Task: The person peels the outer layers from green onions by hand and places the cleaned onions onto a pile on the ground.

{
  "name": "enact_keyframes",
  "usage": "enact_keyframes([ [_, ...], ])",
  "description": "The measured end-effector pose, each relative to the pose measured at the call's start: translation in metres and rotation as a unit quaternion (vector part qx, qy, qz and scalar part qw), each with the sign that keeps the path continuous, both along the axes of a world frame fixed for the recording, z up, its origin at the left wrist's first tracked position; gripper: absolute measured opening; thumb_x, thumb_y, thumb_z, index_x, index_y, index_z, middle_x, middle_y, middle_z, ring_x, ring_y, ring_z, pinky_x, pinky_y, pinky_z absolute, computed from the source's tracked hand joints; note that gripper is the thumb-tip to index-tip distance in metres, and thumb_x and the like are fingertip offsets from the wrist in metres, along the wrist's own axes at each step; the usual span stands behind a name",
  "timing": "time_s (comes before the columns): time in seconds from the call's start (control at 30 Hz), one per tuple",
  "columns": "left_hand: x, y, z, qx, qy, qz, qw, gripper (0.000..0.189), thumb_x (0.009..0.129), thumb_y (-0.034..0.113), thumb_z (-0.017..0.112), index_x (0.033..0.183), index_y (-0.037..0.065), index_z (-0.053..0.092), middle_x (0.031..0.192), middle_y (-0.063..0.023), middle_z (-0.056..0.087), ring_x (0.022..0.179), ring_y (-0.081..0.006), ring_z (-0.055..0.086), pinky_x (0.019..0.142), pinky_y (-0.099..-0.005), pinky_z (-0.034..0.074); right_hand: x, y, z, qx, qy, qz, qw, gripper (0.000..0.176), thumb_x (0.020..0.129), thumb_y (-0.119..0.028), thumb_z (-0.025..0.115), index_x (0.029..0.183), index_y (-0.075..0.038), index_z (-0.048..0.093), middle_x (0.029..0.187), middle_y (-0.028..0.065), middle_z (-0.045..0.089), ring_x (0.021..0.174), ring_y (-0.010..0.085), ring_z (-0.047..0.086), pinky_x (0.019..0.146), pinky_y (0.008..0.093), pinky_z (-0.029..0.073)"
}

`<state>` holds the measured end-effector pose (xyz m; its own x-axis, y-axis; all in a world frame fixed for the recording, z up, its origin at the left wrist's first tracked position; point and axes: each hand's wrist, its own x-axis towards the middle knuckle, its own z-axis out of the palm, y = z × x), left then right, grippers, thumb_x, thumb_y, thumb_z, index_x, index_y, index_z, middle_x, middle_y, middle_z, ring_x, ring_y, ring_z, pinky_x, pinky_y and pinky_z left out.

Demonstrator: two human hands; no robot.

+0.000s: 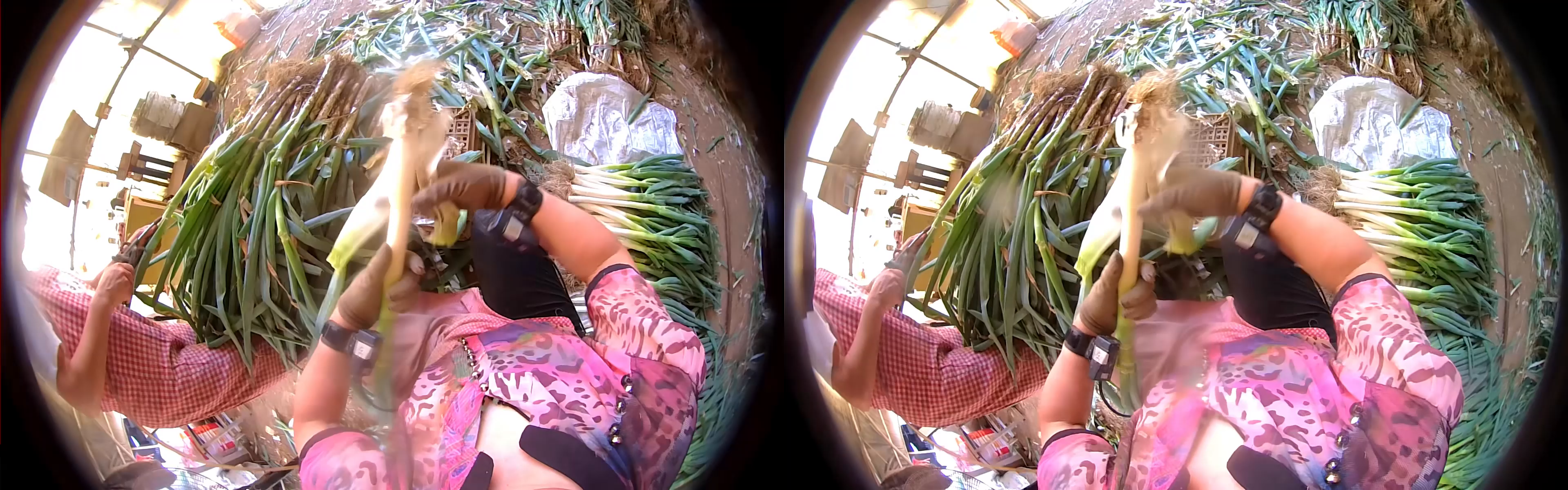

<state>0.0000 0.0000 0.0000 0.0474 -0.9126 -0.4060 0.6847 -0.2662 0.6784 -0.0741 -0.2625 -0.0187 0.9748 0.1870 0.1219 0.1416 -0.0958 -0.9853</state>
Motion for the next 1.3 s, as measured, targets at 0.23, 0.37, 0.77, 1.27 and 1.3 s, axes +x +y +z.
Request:
enact_keyframes([
  [0.23,-0.002,0.015,0.002,0.005,0.017,0.008,1.0,0.06,0.1,0.061,0.037,0.105,0.005,0.058,0.052,0.0066,0.03,0.04,-0.0072,0.025,0.041,-0.0239,0.024,0.011,-0.029,0.012,-0.313,-0.106,-0.024,0.943,0.03,0.097,-0.028,0.063,0.116,-0.005,0.068,0.089,0.0081,0.069,0.078,0.0123,0.062,0.076,0.0282,0.05],
  [0.37,-0.005,0.031,-0.012,-0.035,0.104,-0.022,0.994,0.059,0.1,0.06,0.041,0.113,0.006,0.06,0.058,0.006,0.035,0.047,-0.0078,0.03,0.044,-0.0237,0.023,-0.007,-0.062,0.012,0.078,-0.027,-0.102,0.991,0.036,0.093,-0.032,0.068,0.114,-0.002,0.068,0.085,0.0062,0.067,0.075,0.013,0.061,0.07,0.0284,0.049],
  [0.77,-0.034,0.021,0.006,-0.135,0.245,-0.072,0.957,0.07,0.103,0.061,0.029,0.128,0.001,0.056,0.05,0.0103,0.029,0.039,-0.0035,0.027,0.039,-0.0203,0.023,-0.002,-0.082,-0.024,-0.151,-0.233,-0.136,0.951,0.035,0.091,-0.014,0.067,0.123,-0.001,0.061,0.102,0.0087,0.069,0.084,0.0143,0.065,0.078,0.0284,0.056],
  [1.27,-0.014,0.006,0.025,0.115,-0.146,-0.07,0.98,0.061,0.102,0.051,0.041,0.125,-0.004,0.056,0.056,0.0043,0.039,0.048,-0.0083,0.034,0.048,-0.0251,0.029,-0.01,-0.031,0.026,-0.366,-0.198,-0.147,0.897,0.025,0.084,-0.013,0.072,0.108,-0.01,0.072,0.085,0.013,0.071,0.078,0.0297,0.071,0.07,0.0328,0.055],
  [1.3,-0.015,0.005,0.025,0.112,-0.15,-0.072,0.98,0.061,0.102,0.051,0.042,0.125,-0.004,0.057,0.057,0.0043,0.04,0.048,-0.0081,0.035,0.048,-0.025,0.03,-0.009,-0.03,0.025,-0.366,-0.206,-0.166,0.892,0.022,0.084,-0.013,0.072,0.106,-0.01,0.072,0.084,0.013,0.071,0.078,0.0291,0.071,0.07,0.0329,0.055],
])
